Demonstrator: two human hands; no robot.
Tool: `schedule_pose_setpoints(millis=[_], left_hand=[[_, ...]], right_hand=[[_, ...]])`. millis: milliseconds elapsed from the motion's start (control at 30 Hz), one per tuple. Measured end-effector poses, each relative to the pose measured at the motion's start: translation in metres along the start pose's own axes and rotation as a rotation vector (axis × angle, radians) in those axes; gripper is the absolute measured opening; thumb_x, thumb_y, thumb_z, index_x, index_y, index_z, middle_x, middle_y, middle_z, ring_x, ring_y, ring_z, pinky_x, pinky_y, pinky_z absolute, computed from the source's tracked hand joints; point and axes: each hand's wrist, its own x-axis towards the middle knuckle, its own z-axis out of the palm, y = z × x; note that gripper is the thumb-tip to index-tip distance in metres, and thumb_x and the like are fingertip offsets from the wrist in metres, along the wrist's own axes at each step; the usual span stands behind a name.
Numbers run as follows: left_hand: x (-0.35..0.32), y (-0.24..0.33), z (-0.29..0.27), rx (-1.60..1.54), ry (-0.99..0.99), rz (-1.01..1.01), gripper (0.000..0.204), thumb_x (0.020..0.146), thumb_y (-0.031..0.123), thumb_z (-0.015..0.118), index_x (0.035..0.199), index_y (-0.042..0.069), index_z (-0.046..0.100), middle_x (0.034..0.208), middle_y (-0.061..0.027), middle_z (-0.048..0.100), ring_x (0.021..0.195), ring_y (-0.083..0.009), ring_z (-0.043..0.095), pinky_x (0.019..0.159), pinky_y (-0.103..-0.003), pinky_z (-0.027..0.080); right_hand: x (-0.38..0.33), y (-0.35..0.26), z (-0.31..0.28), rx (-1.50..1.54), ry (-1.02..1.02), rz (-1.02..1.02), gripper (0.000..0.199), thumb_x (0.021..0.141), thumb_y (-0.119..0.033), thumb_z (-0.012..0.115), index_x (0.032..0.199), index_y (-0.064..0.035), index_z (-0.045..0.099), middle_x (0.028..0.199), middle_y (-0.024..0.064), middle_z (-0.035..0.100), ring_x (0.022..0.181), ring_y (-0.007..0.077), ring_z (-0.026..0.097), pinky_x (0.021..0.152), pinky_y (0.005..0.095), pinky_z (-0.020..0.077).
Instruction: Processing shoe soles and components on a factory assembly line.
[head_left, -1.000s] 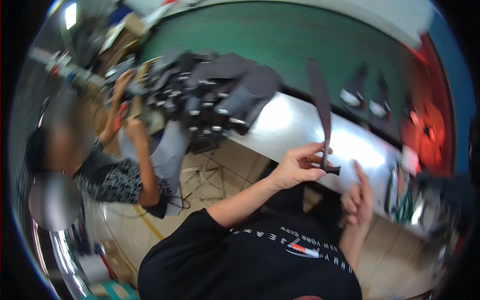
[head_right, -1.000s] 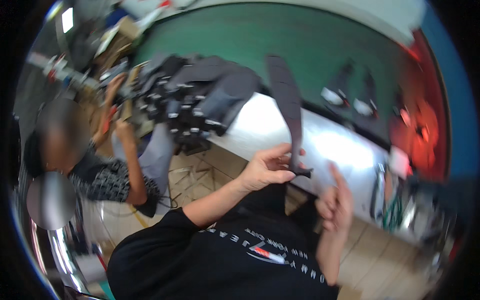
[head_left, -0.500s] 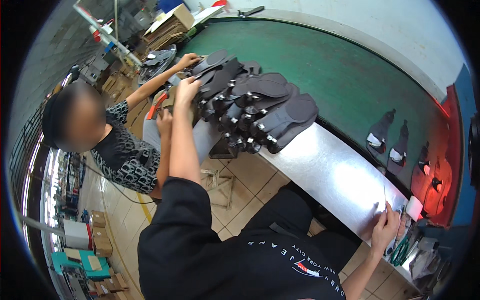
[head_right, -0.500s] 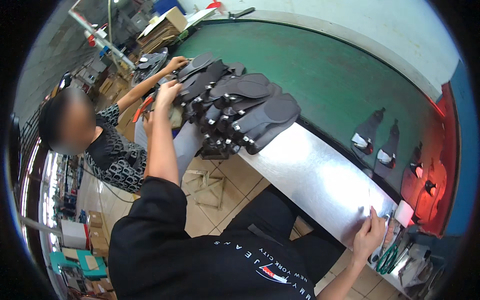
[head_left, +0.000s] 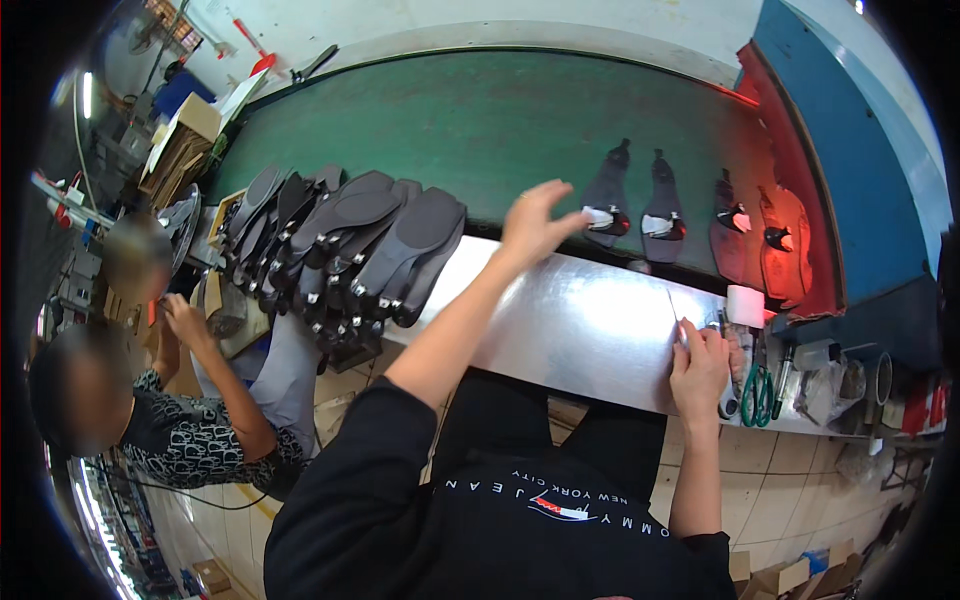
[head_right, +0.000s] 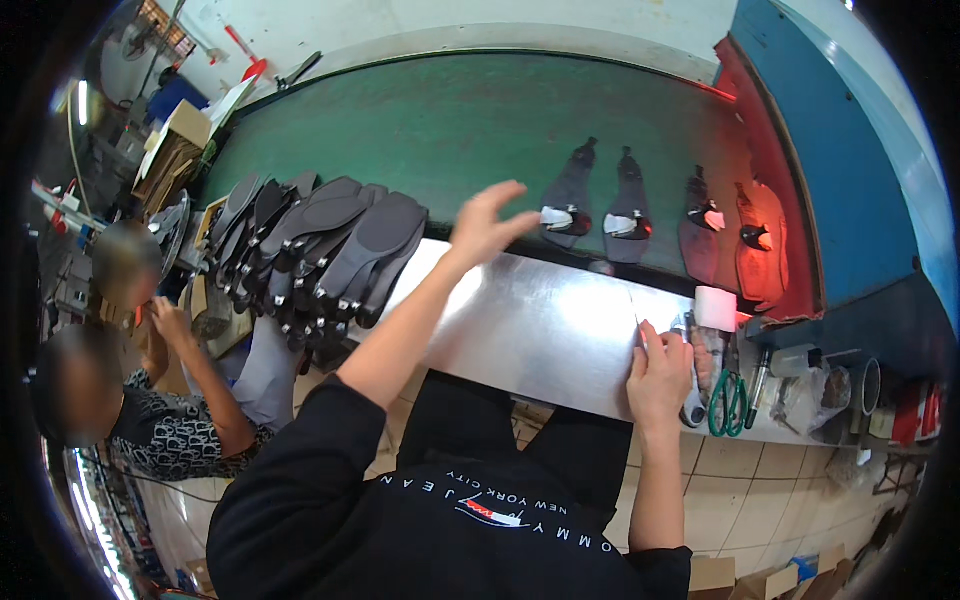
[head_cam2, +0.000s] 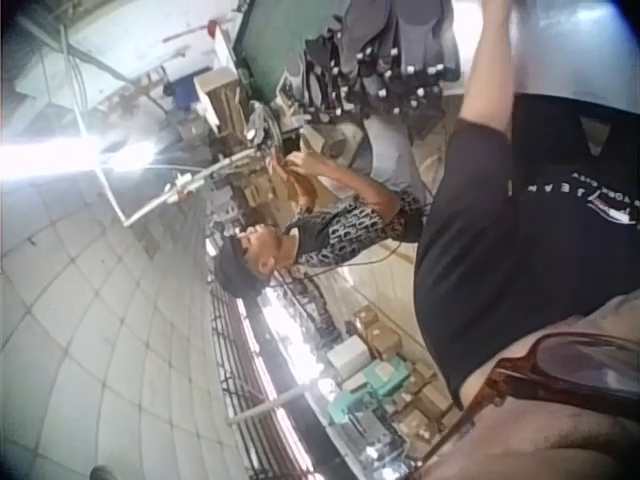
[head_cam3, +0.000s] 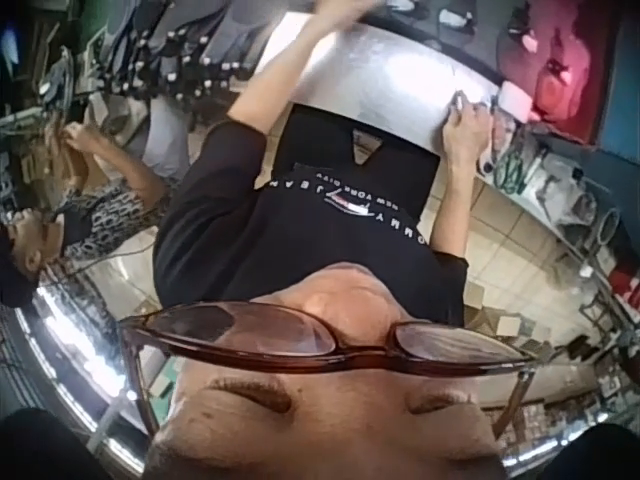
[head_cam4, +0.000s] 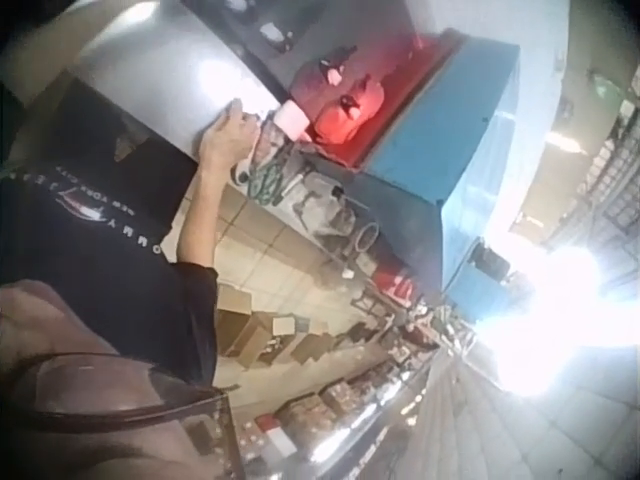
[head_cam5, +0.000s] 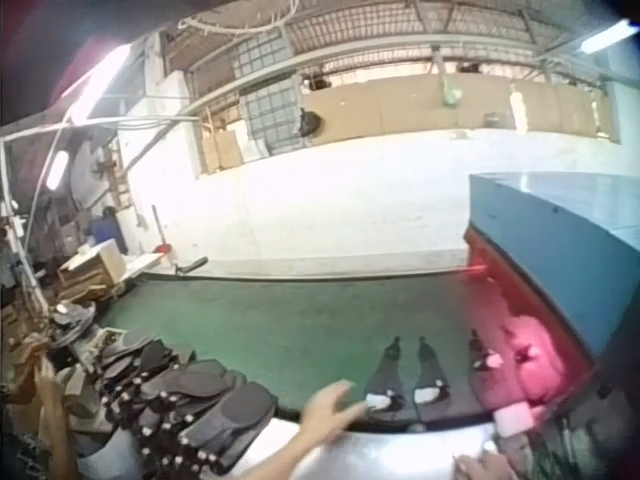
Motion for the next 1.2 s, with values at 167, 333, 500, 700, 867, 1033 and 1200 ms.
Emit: schedule_pose_setpoints(millis=[167,333,500,700,867,1033,1200], left_hand=[[0.019,-0.006,0.090,0.160,0.067,-0.124,0.049,0.068,0.047,0.079,0.092,0.005,0.068,0.131,-0.0229,0.054,0.131,-0.0408,0.040,0.108,-0.050,0.028],[0.042,-0.006,0.098,-0.024,0.133,-0.089,0.034,0.068,0.035,0.079,0.083,0.005,0.072,0.130,-0.0211,0.056,0.131,-0.0371,0.041,0.107,-0.043,0.033],[0.046,-0.004,0.103,0.276,-0.116,-0.238,0.030,0.078,0.035,0.071,0.103,0.019,0.070,0.137,-0.0252,0.046,0.133,-0.0478,0.032,0.108,-0.060,0.023],[0.019,0.006,0.086,-0.004,0.192,0.017,0.037,0.072,0.010,0.074,0.107,0.021,0.067,0.118,-0.0163,0.052,0.104,-0.0352,0.057,0.088,-0.040,0.047],[-0.018,0.071,0.024,-0.863,-0.084,-0.181,0.033,0.074,0.001,0.075,0.105,-0.001,0.062,0.117,-0.0140,0.060,0.095,-0.0166,0.061,0.082,-0.030,0.052],[-0.121,0.095,-0.042,-1.157,-0.559,-0.492,0.024,0.081,0.001,0.067,0.105,-0.002,0.062,0.131,-0.0196,0.055,0.105,-0.0198,0.061,0.092,-0.032,0.049],[-0.161,0.082,-0.057,-1.264,-0.323,-0.498,0.026,0.084,-0.002,0.065,0.110,0.000,0.064,0.125,-0.0152,0.060,0.104,-0.0188,0.063,0.082,-0.031,0.055]], right_hand=[[0.000,-0.016,-0.015,-0.017,0.119,-0.056,0.039,0.077,-0.006,0.066,0.116,-0.0110,0.064,0.107,0.0140,0.053,0.102,0.0338,0.049,0.093,0.0450,0.0391],[-0.003,-0.006,-0.028,0.099,0.197,-0.014,0.036,0.076,-0.004,0.066,0.112,-0.0097,0.066,0.111,0.0148,0.053,0.109,0.0365,0.048,0.102,0.0494,0.0320],[-0.015,-0.007,-0.034,0.189,0.225,-0.003,0.031,0.076,0.000,0.064,0.106,-0.0066,0.068,0.108,0.0149,0.054,0.106,0.0360,0.050,0.096,0.0462,0.0374],[-0.026,-0.035,-0.037,0.353,0.209,-0.006,0.032,0.075,0.002,0.064,0.106,-0.0066,0.068,0.107,0.0147,0.056,0.098,0.0322,0.052,0.085,0.0387,0.0434],[-0.017,-0.025,-0.016,1.314,-0.007,0.321,0.021,0.089,-0.006,0.060,0.109,-0.0024,0.056,0.120,0.0137,0.056,0.112,0.0216,0.052,0.092,0.0356,0.0444],[0.009,-0.077,-0.027,1.903,-0.105,0.273,0.029,0.081,-0.014,0.070,0.102,-0.0023,0.053,0.109,0.0136,0.058,0.110,0.0269,0.056,0.105,0.0463,0.0365],[0.007,-0.085,-0.037,1.735,-0.089,0.090,0.032,0.072,-0.001,0.066,0.099,-0.0033,0.050,0.096,0.0075,0.053,0.098,0.0204,0.053,0.099,0.0360,0.0387]])
